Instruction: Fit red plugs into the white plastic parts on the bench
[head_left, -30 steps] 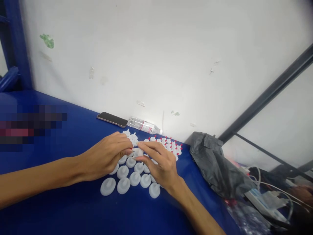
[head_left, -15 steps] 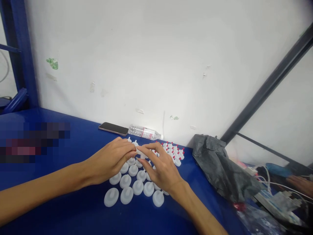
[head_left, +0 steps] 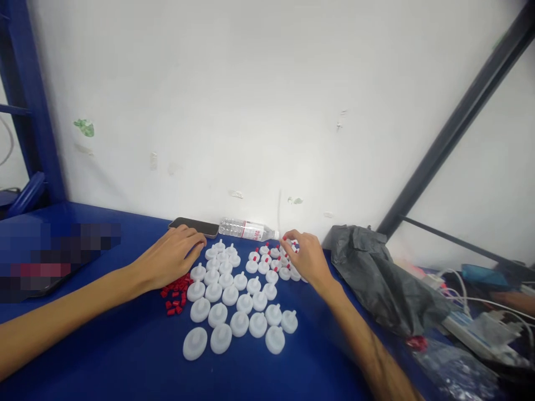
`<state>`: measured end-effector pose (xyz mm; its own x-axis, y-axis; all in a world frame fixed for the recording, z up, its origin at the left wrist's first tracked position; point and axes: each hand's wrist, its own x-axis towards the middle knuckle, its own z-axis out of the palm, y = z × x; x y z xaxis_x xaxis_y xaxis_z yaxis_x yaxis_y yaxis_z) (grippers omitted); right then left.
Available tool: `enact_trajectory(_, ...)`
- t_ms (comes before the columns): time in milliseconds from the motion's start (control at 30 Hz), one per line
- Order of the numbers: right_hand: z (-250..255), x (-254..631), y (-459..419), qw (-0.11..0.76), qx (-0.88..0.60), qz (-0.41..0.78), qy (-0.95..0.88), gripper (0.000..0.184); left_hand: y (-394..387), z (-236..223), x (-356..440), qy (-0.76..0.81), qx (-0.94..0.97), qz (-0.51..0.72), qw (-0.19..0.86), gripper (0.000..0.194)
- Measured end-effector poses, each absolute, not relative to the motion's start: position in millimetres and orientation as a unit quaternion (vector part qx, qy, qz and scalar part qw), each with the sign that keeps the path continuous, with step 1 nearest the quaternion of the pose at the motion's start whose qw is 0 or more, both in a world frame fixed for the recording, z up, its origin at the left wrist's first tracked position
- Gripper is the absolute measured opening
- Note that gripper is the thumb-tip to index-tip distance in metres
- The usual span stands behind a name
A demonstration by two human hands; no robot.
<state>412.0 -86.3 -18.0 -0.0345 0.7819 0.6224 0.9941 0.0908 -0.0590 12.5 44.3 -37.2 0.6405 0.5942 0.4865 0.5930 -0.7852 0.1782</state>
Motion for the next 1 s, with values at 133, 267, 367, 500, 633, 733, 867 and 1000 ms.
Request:
enact_trajectory(133,-20,409,-87,0.253,-0.640,-0.190,-0.700,0.012,48,-45,12,0.315,0.910,0.271,0.005,0.047)
enact_trajectory(267,-22,408,-85,0.241,-0.644,-0.180,-0.703,0.014,53,-56,13,0.311,0.907,0.283,-0.001,0.050)
enact_trajectory(367,-23,409,-83,0.226,-0.647,-0.161,-0.710,0.016,57,-63,14,0.316,0.903,0.291,-0.007,0.053)
enact_trajectory(500,-23,407,-83,0.208,-0.650,-0.139,-0.718,0.020,59,-65,13,0.314,0.906,0.285,-0.007,0.053)
enact_trajectory(633,-22,405,-84,0.188,-0.650,-0.117,-0.726,0.024,61,-66,11,0.314,0.905,0.287,0.000,0.050)
enact_trajectory(733,-22,406,-82,0.173,-0.650,-0.100,-0.733,0.025,60,-65,12,0.316,0.905,0.285,0.004,0.049)
enact_trajectory(867,-23,407,-80,0.158,-0.654,-0.087,-0.735,0.029,53,-55,14,0.321,0.908,0.268,0.007,0.050)
enact_trajectory(1000,-25,410,-79,0.147,-0.657,-0.076,-0.736,0.034,47,-45,14,0.325,0.916,0.234,0.008,0.052)
